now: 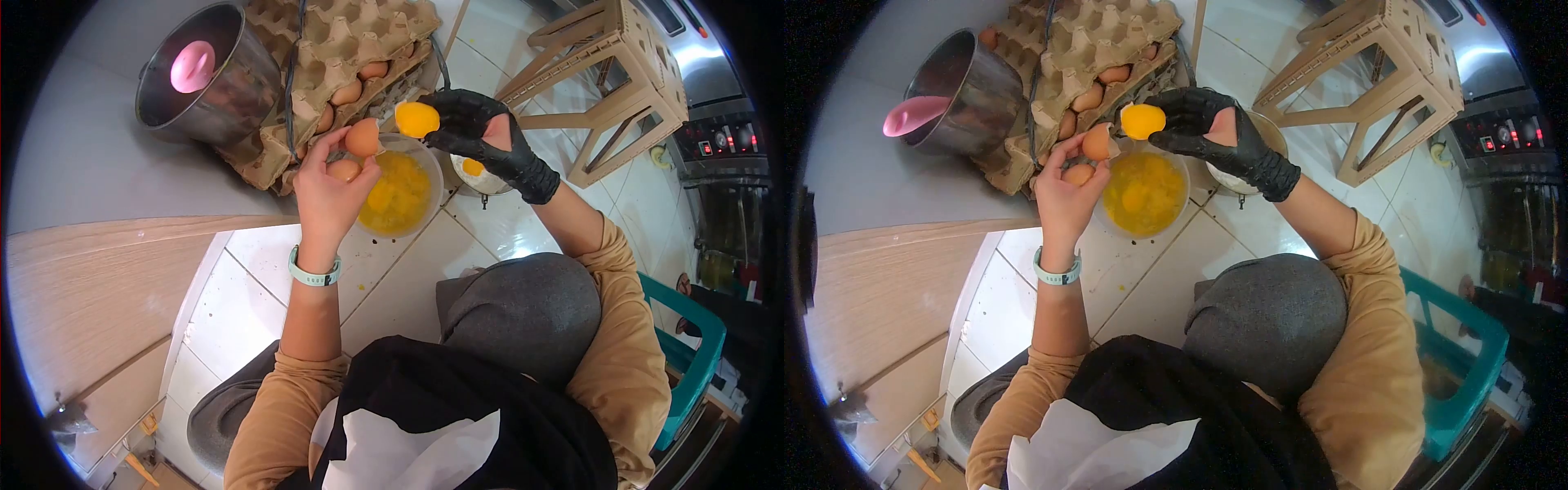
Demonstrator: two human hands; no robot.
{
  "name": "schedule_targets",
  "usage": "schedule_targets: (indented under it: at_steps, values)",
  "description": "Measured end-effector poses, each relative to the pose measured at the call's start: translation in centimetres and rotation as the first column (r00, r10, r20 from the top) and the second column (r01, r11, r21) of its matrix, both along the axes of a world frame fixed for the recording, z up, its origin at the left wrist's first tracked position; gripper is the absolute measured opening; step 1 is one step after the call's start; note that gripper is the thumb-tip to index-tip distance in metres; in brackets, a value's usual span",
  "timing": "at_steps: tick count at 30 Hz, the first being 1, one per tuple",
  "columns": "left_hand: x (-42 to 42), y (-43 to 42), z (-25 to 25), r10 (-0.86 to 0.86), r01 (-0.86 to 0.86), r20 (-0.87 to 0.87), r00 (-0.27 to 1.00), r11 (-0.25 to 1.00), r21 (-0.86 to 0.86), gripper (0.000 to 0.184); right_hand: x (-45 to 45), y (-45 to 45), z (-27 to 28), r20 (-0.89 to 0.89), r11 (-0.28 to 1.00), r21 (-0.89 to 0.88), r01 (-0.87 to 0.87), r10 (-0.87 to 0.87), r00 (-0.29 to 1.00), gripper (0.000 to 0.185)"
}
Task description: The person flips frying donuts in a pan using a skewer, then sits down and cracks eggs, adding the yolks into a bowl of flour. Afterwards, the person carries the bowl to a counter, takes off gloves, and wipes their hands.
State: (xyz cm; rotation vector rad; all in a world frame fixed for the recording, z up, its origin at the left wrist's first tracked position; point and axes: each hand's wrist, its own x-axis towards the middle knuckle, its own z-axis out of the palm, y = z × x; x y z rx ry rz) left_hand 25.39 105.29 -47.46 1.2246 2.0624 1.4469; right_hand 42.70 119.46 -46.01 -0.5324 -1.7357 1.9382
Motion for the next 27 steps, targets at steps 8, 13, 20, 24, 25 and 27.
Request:
schedule_targets:
  at_steps: [8,13,20,24,25,27]
  values:
    - [0.0,0.2,-0.4,-0.016,0.016,-0.006,1.000,0.999,0.036,0.043,0.1,0.2,-0.3,0.035,0.997,0.057,-0.044,0.042,0.998,0.045]
    - [0.1,0.1,-0.3,-0.012,0.012,0.004,1.000,1.000,0.012,0.043,0.3,0.3,1.1,0.042,0.995,0.099,-0.012,0.007,0.999,0.045]
    - [0.1,0.1,-0.2,-0.018,0.018,0.005,1.000,0.999,0.028,0.043,0.3,0.6,0.6,0.061,0.986,0.165,-0.035,0.026,0.998,0.045]
    - [0.1,0.2,-0.4,-0.018,0.018,-0.003,1.000,0.999,0.028,0.043,0.4,0.7,1.6,0.054,0.981,0.194,-0.002,-0.009,0.999,0.043]
    - [0.1,0.2,-0.4,-0.018,0.018,-0.008,1.000,0.999,0.028,0.043,0.3,0.6,1.2,0.056,0.986,0.161,-0.034,0.026,0.998,0.043]
    - [0.2,0.2,-0.2,-0.018,0.018,-0.008,1.000,0.999,0.028,0.043,0.0,0.6,0.1,0.055,0.990,0.097,-0.098,0.093,0.994,0.042]
